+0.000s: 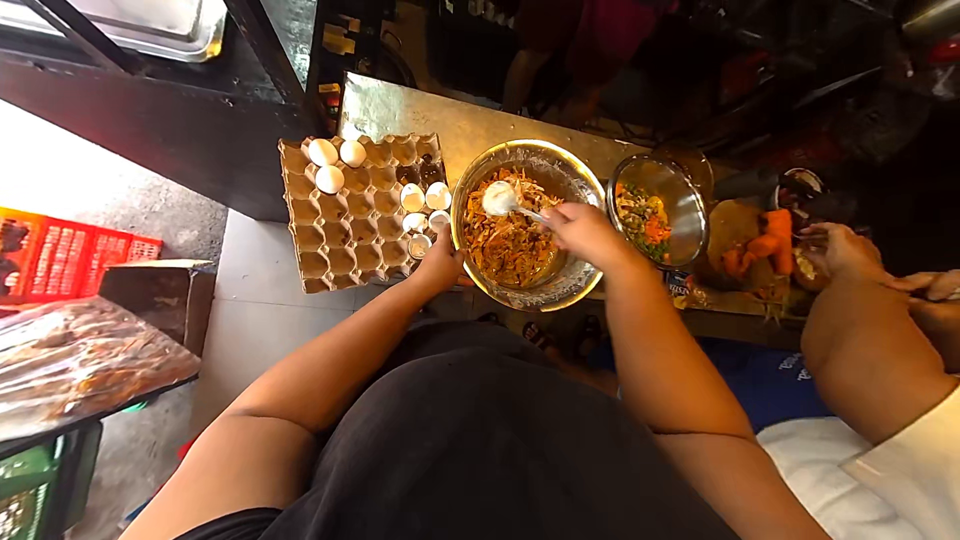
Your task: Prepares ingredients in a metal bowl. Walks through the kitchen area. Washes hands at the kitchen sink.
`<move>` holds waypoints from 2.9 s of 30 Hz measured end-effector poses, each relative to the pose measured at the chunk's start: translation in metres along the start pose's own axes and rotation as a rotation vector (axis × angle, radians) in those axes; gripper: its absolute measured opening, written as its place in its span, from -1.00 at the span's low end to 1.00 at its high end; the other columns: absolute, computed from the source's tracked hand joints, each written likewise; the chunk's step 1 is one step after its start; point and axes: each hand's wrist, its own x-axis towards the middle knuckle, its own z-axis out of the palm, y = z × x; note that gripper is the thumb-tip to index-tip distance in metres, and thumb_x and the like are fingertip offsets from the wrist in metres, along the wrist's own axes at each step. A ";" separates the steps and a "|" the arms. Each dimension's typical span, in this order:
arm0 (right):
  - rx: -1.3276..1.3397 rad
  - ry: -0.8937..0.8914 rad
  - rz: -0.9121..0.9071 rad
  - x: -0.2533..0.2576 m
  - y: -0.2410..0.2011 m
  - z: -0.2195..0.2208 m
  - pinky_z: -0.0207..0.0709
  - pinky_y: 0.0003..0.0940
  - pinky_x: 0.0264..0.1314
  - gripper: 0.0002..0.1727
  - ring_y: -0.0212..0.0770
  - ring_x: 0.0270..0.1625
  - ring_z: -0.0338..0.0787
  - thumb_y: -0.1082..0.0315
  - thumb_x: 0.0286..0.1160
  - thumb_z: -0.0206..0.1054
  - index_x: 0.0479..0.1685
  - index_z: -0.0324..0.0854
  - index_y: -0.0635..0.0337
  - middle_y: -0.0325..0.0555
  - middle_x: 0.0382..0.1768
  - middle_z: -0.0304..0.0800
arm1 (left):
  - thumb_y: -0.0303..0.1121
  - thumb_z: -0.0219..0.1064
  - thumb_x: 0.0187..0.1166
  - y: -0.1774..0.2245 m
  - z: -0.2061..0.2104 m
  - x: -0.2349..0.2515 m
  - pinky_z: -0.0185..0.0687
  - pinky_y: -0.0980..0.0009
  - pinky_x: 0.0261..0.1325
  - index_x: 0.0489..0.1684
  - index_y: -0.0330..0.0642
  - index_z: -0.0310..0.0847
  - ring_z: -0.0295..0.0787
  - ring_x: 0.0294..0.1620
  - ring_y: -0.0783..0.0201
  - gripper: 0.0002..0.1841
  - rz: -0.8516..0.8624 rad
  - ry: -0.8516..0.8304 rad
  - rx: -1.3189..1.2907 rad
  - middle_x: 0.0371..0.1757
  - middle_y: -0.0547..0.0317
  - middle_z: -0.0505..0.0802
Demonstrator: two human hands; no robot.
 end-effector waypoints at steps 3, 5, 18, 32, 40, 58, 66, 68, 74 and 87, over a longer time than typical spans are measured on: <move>-0.284 0.018 0.049 0.014 -0.024 0.039 0.57 0.36 0.23 -0.46 0.24 0.26 0.80 0.01 0.92 -0.06 0.07 0.74 0.23 0.23 0.10 0.83 | -0.46 -0.01 0.86 -0.001 0.000 -0.001 0.92 -0.01 -0.07 0.86 -0.02 -0.25 0.94 -0.12 -0.06 -0.37 0.016 0.025 -0.009 0.10 -0.31 0.73; -0.503 -0.001 0.061 0.014 -0.025 0.055 0.61 0.34 0.22 -0.44 0.25 0.33 0.80 0.00 0.94 -0.13 0.17 0.72 0.20 0.22 0.18 0.83 | -0.45 0.02 0.85 -0.003 0.001 -0.004 0.93 -0.01 -0.10 0.82 -0.04 -0.17 0.94 -0.14 -0.04 -0.40 0.016 0.064 -0.030 0.03 -0.25 0.75; -0.978 0.013 -0.083 -0.050 0.027 -0.046 0.61 0.34 0.05 -0.60 0.30 0.09 0.85 0.03 0.81 0.18 -0.11 0.83 0.10 0.19 -0.13 0.89 | -0.49 0.00 0.85 -0.004 0.003 -0.003 0.93 -0.03 -0.09 0.82 0.01 -0.22 0.95 -0.14 -0.06 -0.38 -0.005 0.057 -0.129 0.01 -0.25 0.76; -0.708 0.131 -0.111 -0.032 0.001 0.089 0.68 0.22 0.07 -0.70 0.28 0.11 0.85 0.21 0.79 0.20 0.06 0.77 0.22 0.25 -0.09 0.86 | -0.47 -0.06 0.87 -0.003 0.006 0.001 0.92 0.01 -0.05 0.93 0.10 -0.43 0.94 -0.08 -0.06 -0.29 -0.020 0.030 -0.052 0.21 -0.35 0.73; -0.555 0.151 0.044 0.007 -0.017 0.073 0.66 0.31 0.13 -0.53 0.32 0.23 0.84 0.10 0.94 -0.07 0.44 0.57 0.20 0.29 0.12 0.84 | -0.49 -0.05 0.86 -0.001 0.006 -0.003 0.92 -0.02 -0.07 0.86 0.04 -0.26 0.94 -0.07 -0.08 -0.37 0.006 0.051 -0.033 0.21 -0.31 0.73; -0.452 0.276 0.173 0.027 0.002 -0.009 0.52 0.52 0.20 -0.59 0.45 0.31 0.76 0.14 0.89 -0.02 0.51 0.60 -0.09 0.33 0.22 0.81 | -0.47 -0.05 0.87 -0.002 0.004 -0.002 0.93 0.03 -0.07 0.90 0.04 -0.39 0.95 -0.13 -0.03 -0.31 -0.002 0.023 -0.045 0.14 -0.30 0.77; -0.722 0.024 -0.248 0.015 -0.014 0.044 0.61 0.37 0.18 -0.65 0.32 0.21 0.82 0.47 0.66 0.18 0.26 0.78 0.03 0.23 0.09 0.86 | -0.48 -0.02 0.86 -0.002 0.004 -0.003 0.93 0.02 -0.09 0.89 0.02 -0.31 0.94 -0.15 -0.04 -0.33 0.020 0.035 -0.033 0.13 -0.33 0.74; -0.830 0.004 -0.276 -0.007 -0.012 0.031 0.65 0.31 0.11 -0.69 0.30 0.15 0.84 0.49 0.64 0.23 0.19 0.81 0.05 0.21 0.02 0.87 | -0.48 -0.03 0.86 -0.002 0.003 -0.002 0.93 0.03 -0.09 0.89 0.03 -0.31 0.95 -0.15 -0.03 -0.33 0.017 0.021 -0.054 0.12 -0.30 0.75; -0.968 -0.085 -0.102 -0.053 0.014 -0.032 0.61 0.38 0.00 -0.76 0.33 0.06 0.85 0.19 0.75 0.26 0.05 0.85 -0.01 0.20 -0.09 0.89 | -0.51 -0.04 0.85 -0.002 0.002 -0.002 0.92 0.00 -0.05 0.90 0.04 -0.37 0.95 -0.10 -0.05 -0.30 0.004 0.010 -0.073 0.10 -0.31 0.76; -0.602 0.021 0.007 -0.014 -0.044 0.107 0.72 0.31 -0.04 -0.56 0.38 0.11 0.87 0.52 0.67 0.16 0.51 0.46 0.28 0.35 0.03 0.82 | -0.48 -0.05 0.86 -0.003 0.002 0.003 0.92 0.03 -0.10 0.88 0.06 -0.32 0.94 -0.18 -0.02 -0.34 -0.023 0.008 -0.047 0.11 -0.29 0.77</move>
